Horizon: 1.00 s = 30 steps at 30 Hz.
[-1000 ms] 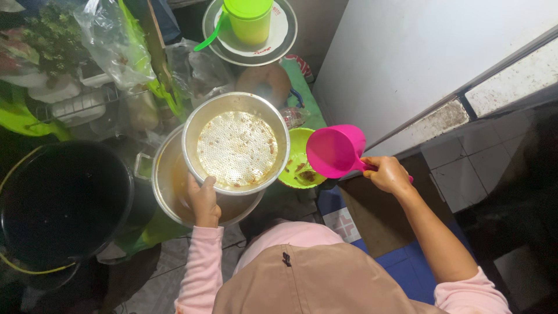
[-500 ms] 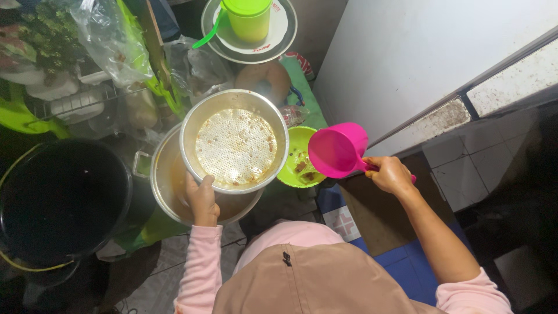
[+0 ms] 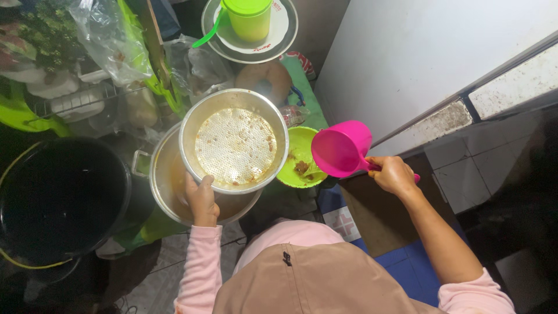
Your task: The person pours a brown liquid from a green bowl through a metal strainer into a larger pot, then uses their hand to press and squeeze the residue in the strainer to extract more liquid. They repeat the process with additional liquid and residue, occasionally using a pink scoop to assist.
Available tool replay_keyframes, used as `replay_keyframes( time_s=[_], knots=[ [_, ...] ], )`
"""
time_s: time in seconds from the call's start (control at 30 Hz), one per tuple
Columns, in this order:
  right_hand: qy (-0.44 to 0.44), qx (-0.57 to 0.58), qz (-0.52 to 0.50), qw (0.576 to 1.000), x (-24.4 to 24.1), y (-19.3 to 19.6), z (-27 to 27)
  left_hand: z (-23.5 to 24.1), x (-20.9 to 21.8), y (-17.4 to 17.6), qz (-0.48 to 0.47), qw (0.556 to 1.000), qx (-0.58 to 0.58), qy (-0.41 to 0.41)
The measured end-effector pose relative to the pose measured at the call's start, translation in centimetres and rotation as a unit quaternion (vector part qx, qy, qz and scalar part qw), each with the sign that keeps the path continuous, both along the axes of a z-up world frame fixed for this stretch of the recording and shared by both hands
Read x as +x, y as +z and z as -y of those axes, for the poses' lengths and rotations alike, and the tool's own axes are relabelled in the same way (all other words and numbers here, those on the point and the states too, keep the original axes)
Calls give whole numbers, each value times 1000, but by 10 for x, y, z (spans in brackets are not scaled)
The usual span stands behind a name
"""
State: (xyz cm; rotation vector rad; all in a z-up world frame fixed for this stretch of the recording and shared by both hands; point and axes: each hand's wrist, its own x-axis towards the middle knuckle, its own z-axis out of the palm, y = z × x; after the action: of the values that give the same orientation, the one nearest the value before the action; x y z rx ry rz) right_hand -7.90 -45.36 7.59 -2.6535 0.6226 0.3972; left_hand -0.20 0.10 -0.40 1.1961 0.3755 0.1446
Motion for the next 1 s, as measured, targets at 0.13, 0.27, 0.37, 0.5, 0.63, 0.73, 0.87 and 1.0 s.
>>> replay_keyframes(
  time_s=[0.13, 0.27, 0.37, 0.5, 0.63, 0.73, 0.87, 1.0],
  knots=[
    [1, -10, 0, 1000, 1, -1, 2, 1, 0, -2, -1, 1000, -1, 3],
    [2, -20, 0, 1000, 2, -2, 4, 1, -1, -4, 6, 1000, -2, 0],
    [7, -27, 1, 1000, 2, -1, 5, 2, -1, -4, 6, 1000, 2, 0],
    [4, -30, 4, 1000, 3, 1, 4, 2, -1, -4, 3, 1000, -3, 2],
    [6, -37, 13, 999, 3, 2, 3, 2, -1, -5, -19, 1000, -8, 1],
    [9, -39, 25, 999, 3, 0, 4, 2, -1, -5, -12, 1000, -3, 1],
    [18, -42, 40, 998, 2, -4, 7, 2, -1, -5, -15, 1000, 1, 3],
    [34, -64, 48, 996, 2, -7, 8, 2, -1, -3, -10, 1000, 0, 3]
  ],
)
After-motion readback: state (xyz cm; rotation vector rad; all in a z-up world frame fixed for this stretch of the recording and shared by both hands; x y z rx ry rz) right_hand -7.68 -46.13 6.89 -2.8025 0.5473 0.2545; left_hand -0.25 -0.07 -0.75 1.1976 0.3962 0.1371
